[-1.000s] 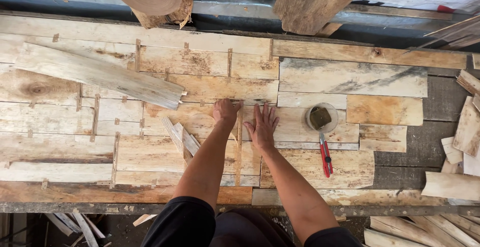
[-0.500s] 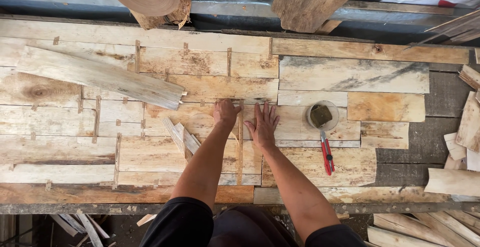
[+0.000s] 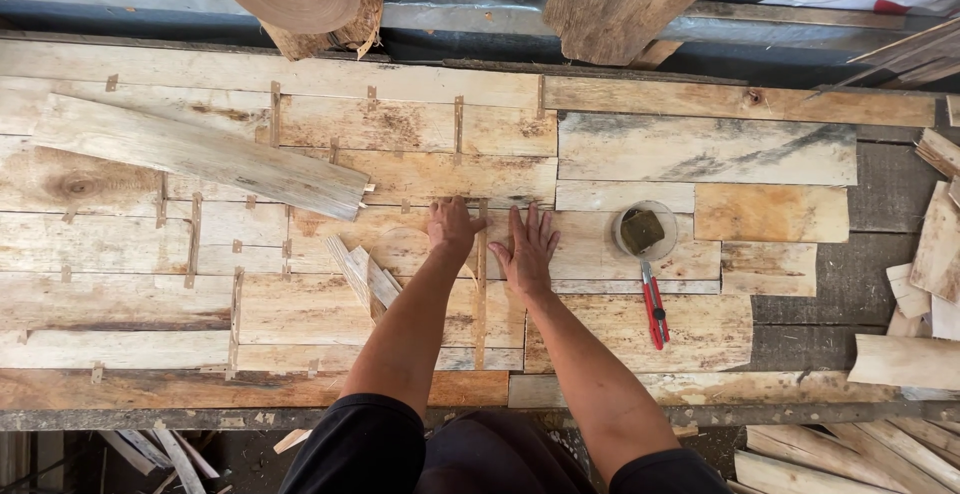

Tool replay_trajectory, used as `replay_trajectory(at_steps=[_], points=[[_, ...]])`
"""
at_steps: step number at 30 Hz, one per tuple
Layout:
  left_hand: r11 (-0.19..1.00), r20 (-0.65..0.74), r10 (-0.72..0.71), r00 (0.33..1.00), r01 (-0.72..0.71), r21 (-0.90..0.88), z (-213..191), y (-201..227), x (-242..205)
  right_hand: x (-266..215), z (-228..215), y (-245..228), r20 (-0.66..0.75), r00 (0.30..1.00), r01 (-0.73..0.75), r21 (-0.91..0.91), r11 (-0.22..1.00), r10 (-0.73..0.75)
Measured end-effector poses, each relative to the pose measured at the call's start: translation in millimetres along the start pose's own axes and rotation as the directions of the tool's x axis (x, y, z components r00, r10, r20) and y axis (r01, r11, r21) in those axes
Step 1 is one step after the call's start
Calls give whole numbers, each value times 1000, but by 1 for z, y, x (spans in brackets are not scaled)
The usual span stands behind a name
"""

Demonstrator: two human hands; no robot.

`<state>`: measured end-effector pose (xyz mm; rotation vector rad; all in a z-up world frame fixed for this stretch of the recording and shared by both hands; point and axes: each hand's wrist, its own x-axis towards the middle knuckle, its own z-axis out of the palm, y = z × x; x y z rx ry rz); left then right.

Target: Cutting and fitting thin wood veneers onto a wooden surface pattern.

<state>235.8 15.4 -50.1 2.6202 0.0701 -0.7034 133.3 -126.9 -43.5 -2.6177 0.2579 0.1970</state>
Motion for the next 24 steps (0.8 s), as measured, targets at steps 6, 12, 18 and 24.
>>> replay_trajectory(at_steps=[6, 12, 18, 24], points=[[995, 8, 94, 996, -94, 25, 2, -8, 0, -2, -1, -1, -19, 1000, 7, 11, 1000, -6], [982, -35, 179, 983, -176, 75, 13, -16, 2, -1, 3, 3, -10, 1000, 12, -10, 1000, -12], [986, 35, 168, 985, -168, 2, -11, -13, -16, 0, 4, 4, -12, 1000, 12, -11, 1000, -12], [963, -1, 258, 966, -257, 79, -13, -16, -24, 1, 5, 5, 16, 1000, -5, -24, 1000, 5]])
